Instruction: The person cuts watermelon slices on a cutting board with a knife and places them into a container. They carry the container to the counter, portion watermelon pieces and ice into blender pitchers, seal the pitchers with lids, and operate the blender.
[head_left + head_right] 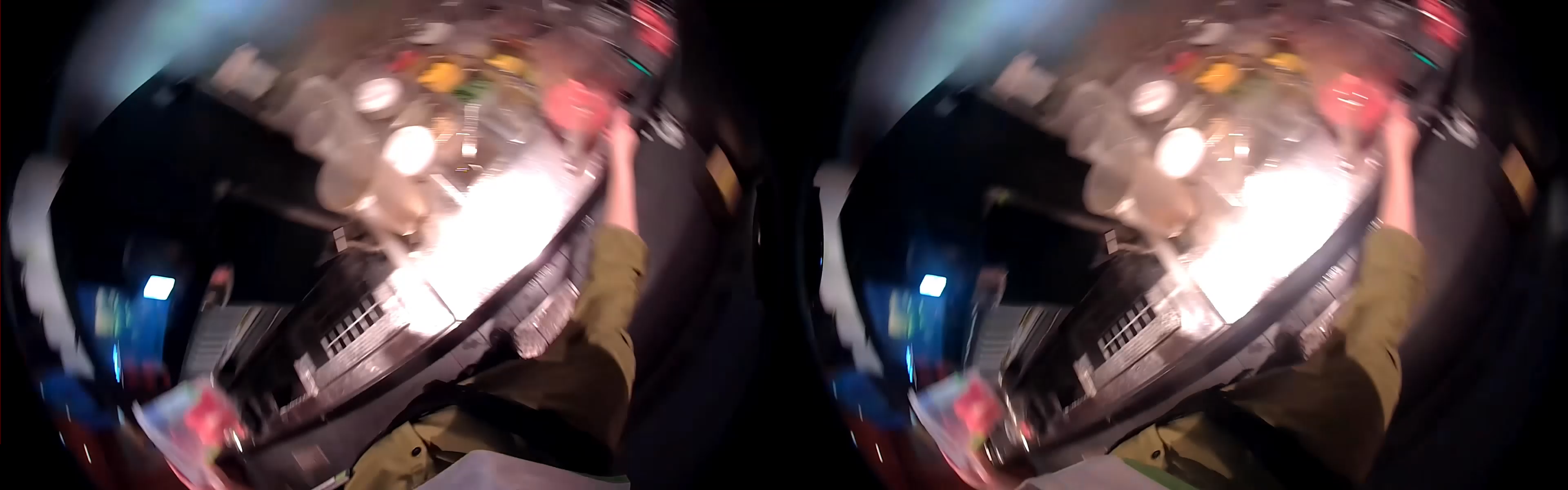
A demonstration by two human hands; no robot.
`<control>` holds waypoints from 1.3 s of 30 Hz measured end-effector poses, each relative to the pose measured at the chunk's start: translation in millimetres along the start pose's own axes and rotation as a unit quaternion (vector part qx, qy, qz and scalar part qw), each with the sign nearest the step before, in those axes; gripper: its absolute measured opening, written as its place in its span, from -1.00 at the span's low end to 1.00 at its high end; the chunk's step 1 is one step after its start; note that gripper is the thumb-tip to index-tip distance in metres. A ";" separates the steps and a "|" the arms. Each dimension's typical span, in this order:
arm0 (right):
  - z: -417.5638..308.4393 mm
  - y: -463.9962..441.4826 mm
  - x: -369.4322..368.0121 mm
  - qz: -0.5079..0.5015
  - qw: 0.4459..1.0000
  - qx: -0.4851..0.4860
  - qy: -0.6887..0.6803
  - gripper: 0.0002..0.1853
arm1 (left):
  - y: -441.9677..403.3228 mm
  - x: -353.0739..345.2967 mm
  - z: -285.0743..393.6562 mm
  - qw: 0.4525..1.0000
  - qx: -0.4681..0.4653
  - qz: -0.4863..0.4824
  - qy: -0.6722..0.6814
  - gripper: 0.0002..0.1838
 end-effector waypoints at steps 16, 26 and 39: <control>-95.8 71.7 31.4 -0.049 0.989 0.124 -0.064 -0.69 | 0.9 309.9 -78.3 0.915 -0.072 0.294 0.268 -0.86; -175.2 246.7 246.2 -0.461 0.814 0.185 -0.300 -0.83 | -27.5 385.3 -131.1 0.935 0.025 0.312 0.168 -0.88; -254.9 576.7 145.7 -0.495 0.730 0.076 -0.465 -0.89 | 64.0 574.1 -118.6 0.898 0.077 0.296 0.315 -0.60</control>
Point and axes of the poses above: each hand's wrist, its own y-axis away from the middle knuckle, its own x-axis out of the back of the hand, z = x × y, the point moved 1 cm from there along -y, towards the middle knuckle, and after that the axes turned 9 degrees about x, right-handed, at the moved point
